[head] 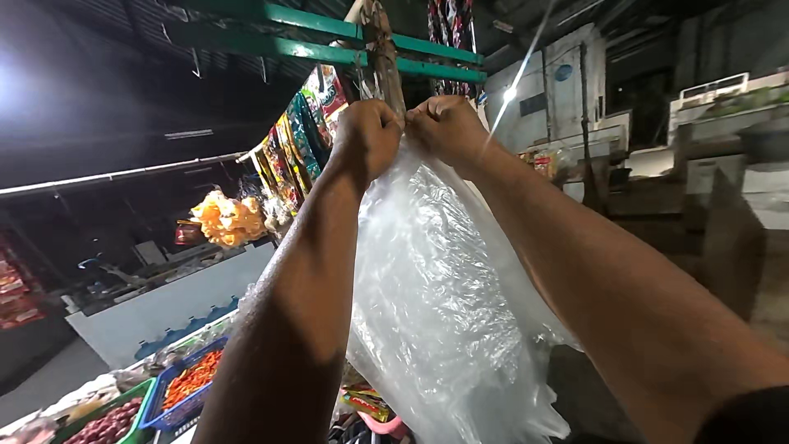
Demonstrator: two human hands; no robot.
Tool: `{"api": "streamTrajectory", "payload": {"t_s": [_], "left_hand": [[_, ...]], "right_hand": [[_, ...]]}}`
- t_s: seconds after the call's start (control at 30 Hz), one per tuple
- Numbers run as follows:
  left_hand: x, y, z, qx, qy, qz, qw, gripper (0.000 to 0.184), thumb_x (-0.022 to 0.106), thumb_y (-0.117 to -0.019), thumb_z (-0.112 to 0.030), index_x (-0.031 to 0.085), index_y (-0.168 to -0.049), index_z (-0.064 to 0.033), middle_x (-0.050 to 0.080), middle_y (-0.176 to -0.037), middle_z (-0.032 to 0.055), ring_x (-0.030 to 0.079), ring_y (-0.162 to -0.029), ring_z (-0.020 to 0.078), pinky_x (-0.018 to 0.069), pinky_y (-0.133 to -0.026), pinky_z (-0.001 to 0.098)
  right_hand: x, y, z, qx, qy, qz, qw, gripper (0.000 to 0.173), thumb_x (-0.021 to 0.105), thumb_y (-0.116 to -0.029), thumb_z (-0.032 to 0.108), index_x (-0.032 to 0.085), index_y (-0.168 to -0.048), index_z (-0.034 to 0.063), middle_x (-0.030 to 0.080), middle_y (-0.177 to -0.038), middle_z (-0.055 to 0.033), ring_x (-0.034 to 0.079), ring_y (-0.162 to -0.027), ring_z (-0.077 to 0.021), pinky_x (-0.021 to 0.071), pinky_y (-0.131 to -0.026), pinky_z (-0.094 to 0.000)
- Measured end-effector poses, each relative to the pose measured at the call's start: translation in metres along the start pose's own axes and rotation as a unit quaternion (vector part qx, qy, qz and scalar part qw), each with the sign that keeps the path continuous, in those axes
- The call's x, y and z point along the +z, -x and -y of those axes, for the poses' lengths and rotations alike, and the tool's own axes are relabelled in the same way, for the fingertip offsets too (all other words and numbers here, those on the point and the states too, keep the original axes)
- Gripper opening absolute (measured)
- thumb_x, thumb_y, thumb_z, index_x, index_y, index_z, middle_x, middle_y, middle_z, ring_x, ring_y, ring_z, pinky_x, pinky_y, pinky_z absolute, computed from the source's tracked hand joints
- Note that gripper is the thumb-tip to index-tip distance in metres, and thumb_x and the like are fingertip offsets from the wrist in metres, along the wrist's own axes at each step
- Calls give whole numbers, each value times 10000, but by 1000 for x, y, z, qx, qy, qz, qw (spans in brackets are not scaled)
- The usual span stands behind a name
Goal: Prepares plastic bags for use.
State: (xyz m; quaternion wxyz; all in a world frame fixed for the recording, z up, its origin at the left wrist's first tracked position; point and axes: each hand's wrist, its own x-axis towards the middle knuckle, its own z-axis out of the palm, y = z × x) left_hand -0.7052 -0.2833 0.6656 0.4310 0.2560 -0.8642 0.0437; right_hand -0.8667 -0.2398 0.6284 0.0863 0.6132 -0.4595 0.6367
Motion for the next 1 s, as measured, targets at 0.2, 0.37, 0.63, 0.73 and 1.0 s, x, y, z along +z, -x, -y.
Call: {"api": "streamTrajectory", "payload": {"t_s": [0.2,0.37,0.63,0.73,1.0], "left_hand": [[6,5,7,-21,23,2,1000,226,552,-1023,-261,693,-1034,-85,675,-943,95,655,-883,214,531,-799,464],[12,11,9,-44,68,3,997,206,563,-1004,-237,691,-1040,-79,675,-988,113,651,-942,234,522,-832,490],[27,28,10,-47,-3,23,999,257,563,-1015,-263,712,-1073,-62,648,-1131,166,635,-1079,309,522,-925,520],[44,57,12,-36,-22,-41,998,246,571,-1002,-248,688,-1137,-78,592,-1229,172,600,-1148,312,526,-957,497],[107,284,18,171,-65,-15,983,322,591,-1026,-324,718,-1304,-223,506,-1559,57,309,-1537,291,149,-1256,646]], "right_hand": [[2,-1,0,77,-62,41,994,270,586,-1047,301,698,-1011,58,668,-858,-48,644,-758,-117,558,-715,-328],[6,5,5,179,-157,49,970,306,567,-1062,355,685,-1057,73,656,-847,-34,632,-729,-103,550,-680,-292],[26,28,-22,13,54,-33,998,277,530,-1070,262,682,-1007,38,657,-870,-76,635,-795,-152,533,-765,-364],[39,55,-23,-35,208,-86,974,278,484,-1074,258,650,-1127,41,705,-960,-119,705,-872,-241,577,-793,-440],[0,136,-98,-143,318,-71,934,435,414,-1096,384,654,-1234,49,681,-1175,-176,666,-1099,-297,522,-971,-476]]}}
